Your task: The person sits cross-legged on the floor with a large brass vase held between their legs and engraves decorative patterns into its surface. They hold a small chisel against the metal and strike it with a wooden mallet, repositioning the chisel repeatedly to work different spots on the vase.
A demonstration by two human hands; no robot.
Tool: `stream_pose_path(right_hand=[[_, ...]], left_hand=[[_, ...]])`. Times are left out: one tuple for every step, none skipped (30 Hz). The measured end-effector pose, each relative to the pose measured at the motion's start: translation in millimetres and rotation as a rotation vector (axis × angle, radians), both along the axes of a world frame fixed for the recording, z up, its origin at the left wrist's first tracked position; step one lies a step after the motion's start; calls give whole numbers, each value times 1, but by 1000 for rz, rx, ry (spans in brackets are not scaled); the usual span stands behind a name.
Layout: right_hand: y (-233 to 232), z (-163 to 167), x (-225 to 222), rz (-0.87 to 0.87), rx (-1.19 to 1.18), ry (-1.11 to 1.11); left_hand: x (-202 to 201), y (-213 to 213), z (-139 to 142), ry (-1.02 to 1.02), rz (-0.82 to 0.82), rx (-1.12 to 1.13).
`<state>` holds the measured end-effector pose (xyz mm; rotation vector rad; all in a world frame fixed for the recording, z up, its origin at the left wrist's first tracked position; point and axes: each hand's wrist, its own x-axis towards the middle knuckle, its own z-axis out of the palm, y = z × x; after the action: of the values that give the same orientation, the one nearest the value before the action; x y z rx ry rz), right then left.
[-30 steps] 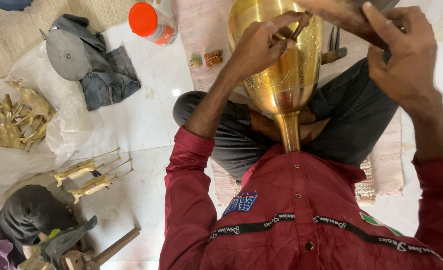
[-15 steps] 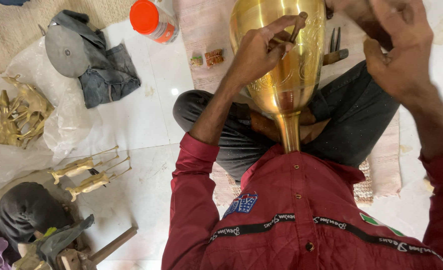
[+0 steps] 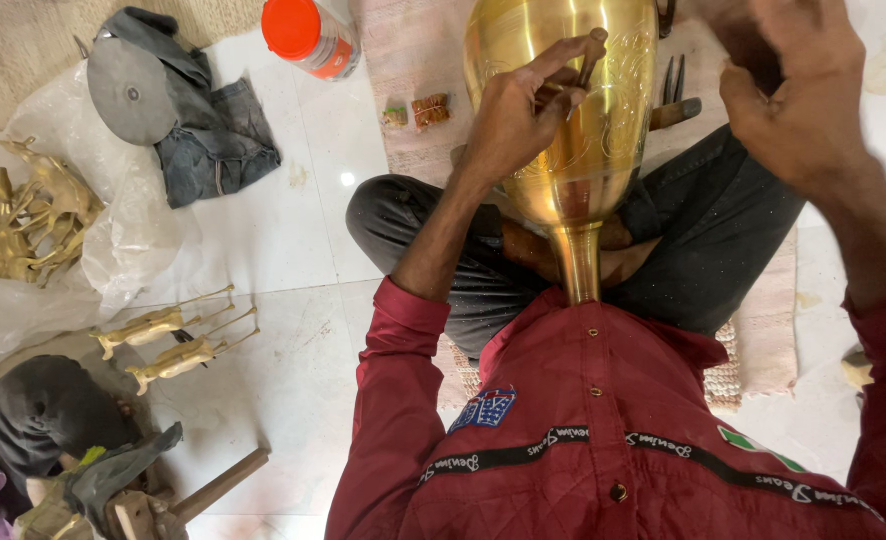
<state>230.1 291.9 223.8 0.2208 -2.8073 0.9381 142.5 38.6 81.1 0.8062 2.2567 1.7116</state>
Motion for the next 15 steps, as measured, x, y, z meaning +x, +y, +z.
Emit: stream_pose_path(right_hand=[[-4,9,-1,67,167,91],[-4,19,-2,134,333,180],[-6,27,-2,199,497,265],[-9,33,-3,199,522,273],[-11,38,-4,200,547,281],[-12,40,-5,204,570,287],[-14,41,-6,213,591,292],[-15,40,-7,219,611,297],[-15,38,-7,221,633,305],[-15,34,-8,147,412,177],[-16,28,-8,77,189,43],[-16,23,-7,11,-32,-97],[-12,21,-6,76,135,42],[-7,19,-5,144,299,181],[-3,17,-4,215,461,318]], left_hand=[[1,-1,-1,-20,7,0],[1,0,-1,-41,13,0],[2,0,-2,-62,15,-2],[2,0,-3,-38,25,6],[3,0,-3,-15,37,14],[4,0,-4,7,51,22],[5,-1,-5,-27,52,2],[8,-1,-6,-60,52,-18],[9,-2,-6,-89,48,-38],[11,-3,-6,-68,63,-13],[14,-4,-7,-51,79,14],[18,-3,-7,-38,97,42],[20,-4,-7,-43,100,66],[21,-4,-7,-46,104,90],[21,-4,-6,-51,108,112]])
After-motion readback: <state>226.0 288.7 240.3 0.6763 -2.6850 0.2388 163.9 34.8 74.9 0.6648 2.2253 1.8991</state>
